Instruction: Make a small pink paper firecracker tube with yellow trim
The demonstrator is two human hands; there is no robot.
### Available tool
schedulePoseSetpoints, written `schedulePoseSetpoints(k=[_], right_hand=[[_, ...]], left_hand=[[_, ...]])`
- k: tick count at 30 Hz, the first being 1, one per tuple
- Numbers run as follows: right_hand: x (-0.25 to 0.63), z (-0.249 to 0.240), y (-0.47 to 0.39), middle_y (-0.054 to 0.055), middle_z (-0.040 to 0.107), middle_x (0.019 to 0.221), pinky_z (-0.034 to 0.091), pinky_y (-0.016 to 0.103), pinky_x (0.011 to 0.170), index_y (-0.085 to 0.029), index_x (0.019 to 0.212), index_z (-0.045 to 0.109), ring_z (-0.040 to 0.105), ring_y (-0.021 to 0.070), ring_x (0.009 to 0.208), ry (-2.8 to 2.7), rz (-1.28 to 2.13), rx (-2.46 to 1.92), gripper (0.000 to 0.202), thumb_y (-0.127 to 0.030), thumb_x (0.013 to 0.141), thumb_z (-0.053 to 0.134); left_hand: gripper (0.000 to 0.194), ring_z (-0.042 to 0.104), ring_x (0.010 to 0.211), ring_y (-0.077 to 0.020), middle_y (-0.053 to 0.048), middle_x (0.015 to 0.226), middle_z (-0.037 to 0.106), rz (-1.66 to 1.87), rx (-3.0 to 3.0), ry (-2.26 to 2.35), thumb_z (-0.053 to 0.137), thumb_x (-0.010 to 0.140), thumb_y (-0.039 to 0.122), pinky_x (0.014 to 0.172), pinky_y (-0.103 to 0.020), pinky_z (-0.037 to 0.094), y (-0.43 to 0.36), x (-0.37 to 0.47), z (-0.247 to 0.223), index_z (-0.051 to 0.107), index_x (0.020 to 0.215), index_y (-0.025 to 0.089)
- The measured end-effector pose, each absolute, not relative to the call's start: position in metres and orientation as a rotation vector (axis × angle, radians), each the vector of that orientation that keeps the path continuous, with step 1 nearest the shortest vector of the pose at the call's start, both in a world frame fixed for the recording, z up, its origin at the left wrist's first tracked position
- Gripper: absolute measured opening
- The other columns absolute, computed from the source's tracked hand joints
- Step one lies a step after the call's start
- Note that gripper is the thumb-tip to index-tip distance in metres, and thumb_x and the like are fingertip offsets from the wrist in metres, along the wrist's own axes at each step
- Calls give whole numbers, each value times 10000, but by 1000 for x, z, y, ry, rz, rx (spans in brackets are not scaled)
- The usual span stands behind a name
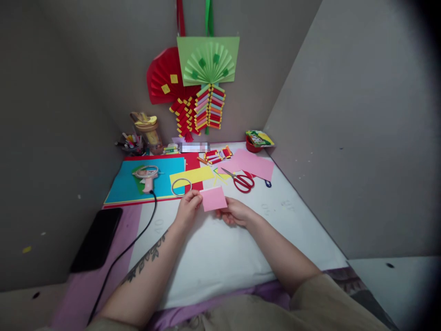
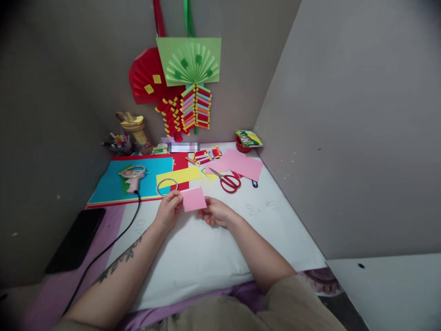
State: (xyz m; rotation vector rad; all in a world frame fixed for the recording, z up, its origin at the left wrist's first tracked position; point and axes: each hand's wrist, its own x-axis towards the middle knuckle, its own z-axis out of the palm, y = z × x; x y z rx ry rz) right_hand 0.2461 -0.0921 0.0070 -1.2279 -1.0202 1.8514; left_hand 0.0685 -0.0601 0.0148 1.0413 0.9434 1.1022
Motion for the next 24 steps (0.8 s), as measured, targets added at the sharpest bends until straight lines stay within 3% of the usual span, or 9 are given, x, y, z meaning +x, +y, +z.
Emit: schedulePoseSetpoints(k=[2, 4, 6, 8, 11, 16, 24], right_hand=[[247, 5, -90, -25, 581, 609, 256, 175, 295, -179, 928, 518, 440, 73, 329, -1015, 1592, -1354, 255, -209, 676, 487], [248, 6, -90, -7, 585, 660, 362, 207, 373, -190, 921, 519, 495, 100, 424, -1050, 1101, -1467, 198, -227, 732, 469], [247, 10, -94, 37, 604, 788, 473, 271, 556, -198, 910, 554, 574, 147, 637, -1211, 611, -1466, 154, -235, 782, 477], [243, 17, -100, 63, 603, 879, 484, 319, 731, -208, 899, 608, 579, 183, 824, -1454, 321, -1389, 146, -221, 816, 489], [233, 25, -110, 64, 619, 884, 471, 329, 804, -229, 945, 650, 571, 186, 866, -1732, 192, -1300, 196, -186, 846, 487], [223, 29, -115, 57, 637, 850, 479, 325, 768, -222, 980, 656, 566, 186, 826, -1820, 58, -1298, 205, -180, 857, 498], [225, 35, -117, 51, 630, 827, 480, 329, 765, -220, 903, 656, 575, 182, 817, -1810, 151, -1249, 174, -167, 836, 504]], left_hand=[[100, 400, 495, -77, 49, 552, 458, 1132, 1130, 1018, 595, 682, 255, 483, -194, 315, -61, 68, 15, 538, 664, 175], [88, 430, 523, -88, 38, 592, 498, 1141, 1239, 1103, 569, 702, 257, 499, -197, 334, -63, 69, 16, 546, 670, 178], [98, 446, 540, -98, 36, 600, 509, 1134, 1341, 1158, 536, 727, 261, 507, -200, 344, -66, 70, 18, 543, 670, 181], [111, 458, 562, -106, 32, 606, 512, 1135, 1451, 1182, 510, 751, 253, 521, -203, 355, -71, 71, 20, 542, 672, 182], [125, 488, 615, -116, 16, 648, 541, 1123, 1666, 1196, 491, 780, 231, 566, -212, 381, -77, 73, 24, 552, 686, 177], [128, 511, 645, -119, 1, 700, 566, 1092, 1974, 1126, 477, 819, 205, 608, -234, 401, -84, 74, 27, 572, 738, 177], [120, 510, 686, -128, -12, 725, 547, 1058, 2194, 934, 468, 848, 190, 630, -245, 417, -86, 71, 28, 581, 806, 179]])
